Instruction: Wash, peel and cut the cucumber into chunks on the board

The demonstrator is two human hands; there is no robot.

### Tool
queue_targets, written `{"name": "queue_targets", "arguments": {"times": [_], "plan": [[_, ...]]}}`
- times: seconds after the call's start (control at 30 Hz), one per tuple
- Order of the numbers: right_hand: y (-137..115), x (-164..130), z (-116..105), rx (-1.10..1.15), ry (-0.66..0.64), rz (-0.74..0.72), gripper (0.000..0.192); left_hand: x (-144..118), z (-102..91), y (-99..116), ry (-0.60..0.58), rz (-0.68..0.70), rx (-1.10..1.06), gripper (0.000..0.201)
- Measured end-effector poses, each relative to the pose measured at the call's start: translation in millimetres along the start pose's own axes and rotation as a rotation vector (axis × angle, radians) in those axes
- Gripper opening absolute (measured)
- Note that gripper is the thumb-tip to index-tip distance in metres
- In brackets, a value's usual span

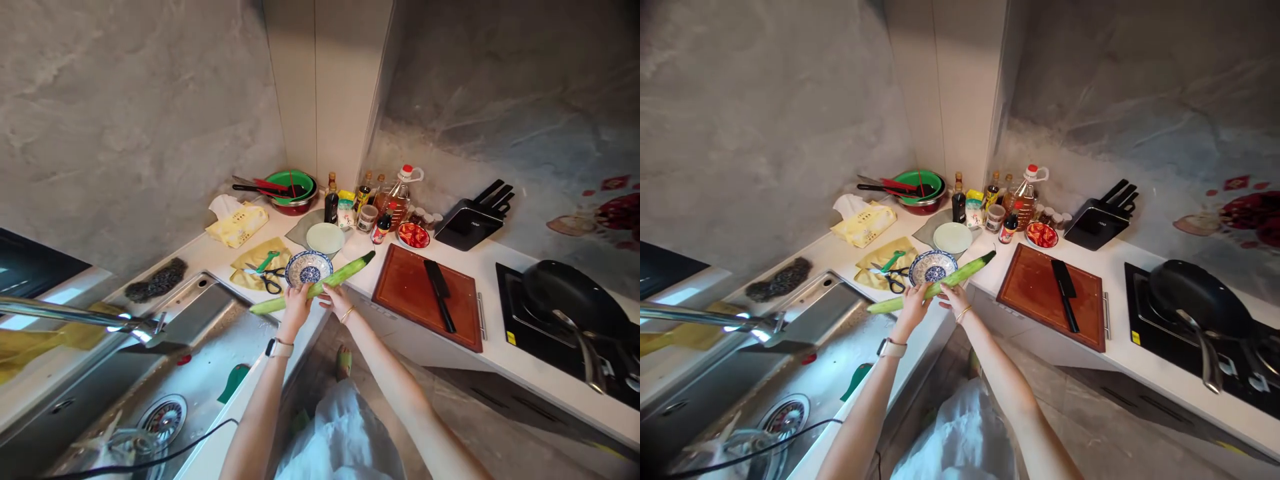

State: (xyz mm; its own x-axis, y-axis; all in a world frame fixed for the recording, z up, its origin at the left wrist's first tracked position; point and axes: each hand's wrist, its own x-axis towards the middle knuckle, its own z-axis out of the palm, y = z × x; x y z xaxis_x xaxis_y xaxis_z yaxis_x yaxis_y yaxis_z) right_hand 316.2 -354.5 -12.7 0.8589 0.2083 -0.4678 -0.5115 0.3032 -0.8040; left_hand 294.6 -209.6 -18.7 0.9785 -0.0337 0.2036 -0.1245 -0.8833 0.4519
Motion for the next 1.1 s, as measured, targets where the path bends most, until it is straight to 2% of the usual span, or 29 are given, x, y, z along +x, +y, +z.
{"name": "queue_targets", "arguments": {"times": [0.13, 0.23, 0.37, 0.47, 0.7, 0.8, 0.93, 1.03, 1.1], "plan": [[-11, 38, -13, 0.159, -0.019, 0.216, 0.025, 66, 5.3, -27, -0.139, 0.096, 0.118, 0.046], [-12, 51, -26, 0.196, -0.062, 0.306, 0.021, 95, 13.8, -50, -0.237, 0.096, 0.127, 0.047], [-10, 44, -61, 0.227, -0.123, 0.348, 0.027, 102, 28.5, -75, -0.304, 0.018, 0.153, 0.048], [-10, 29, -94, 0.208, -0.094, 0.331, 0.028, 99, 32.7, -82, -0.301, 0.005, 0.199, 0.05], [-10, -4, -153, 0.163, 0.099, 0.204, 0.038, 106, 26.5, -64, -0.326, -0.063, 0.333, 0.058], [-13, -21, -186, 0.041, 0.231, 0.083, 0.042, 111, 29.9, -59, -0.371, -0.087, 0.315, 0.058], [-35, -55, -252, -0.608, 0.68, -0.006, 0.036, 116, 41.7, -52, -0.383, -0.134, 0.26, 0.063], [-56, -77, -302, -0.976, 0.953, 0.111, 0.047, 114, 49.5, -35, -0.321, -0.138, 0.228, 0.07], [-67, -82, -328, -1.161, 1.009, 0.261, 0.054, 112, 52.8, -17, -0.258, -0.128, 0.209, 0.071]]}}
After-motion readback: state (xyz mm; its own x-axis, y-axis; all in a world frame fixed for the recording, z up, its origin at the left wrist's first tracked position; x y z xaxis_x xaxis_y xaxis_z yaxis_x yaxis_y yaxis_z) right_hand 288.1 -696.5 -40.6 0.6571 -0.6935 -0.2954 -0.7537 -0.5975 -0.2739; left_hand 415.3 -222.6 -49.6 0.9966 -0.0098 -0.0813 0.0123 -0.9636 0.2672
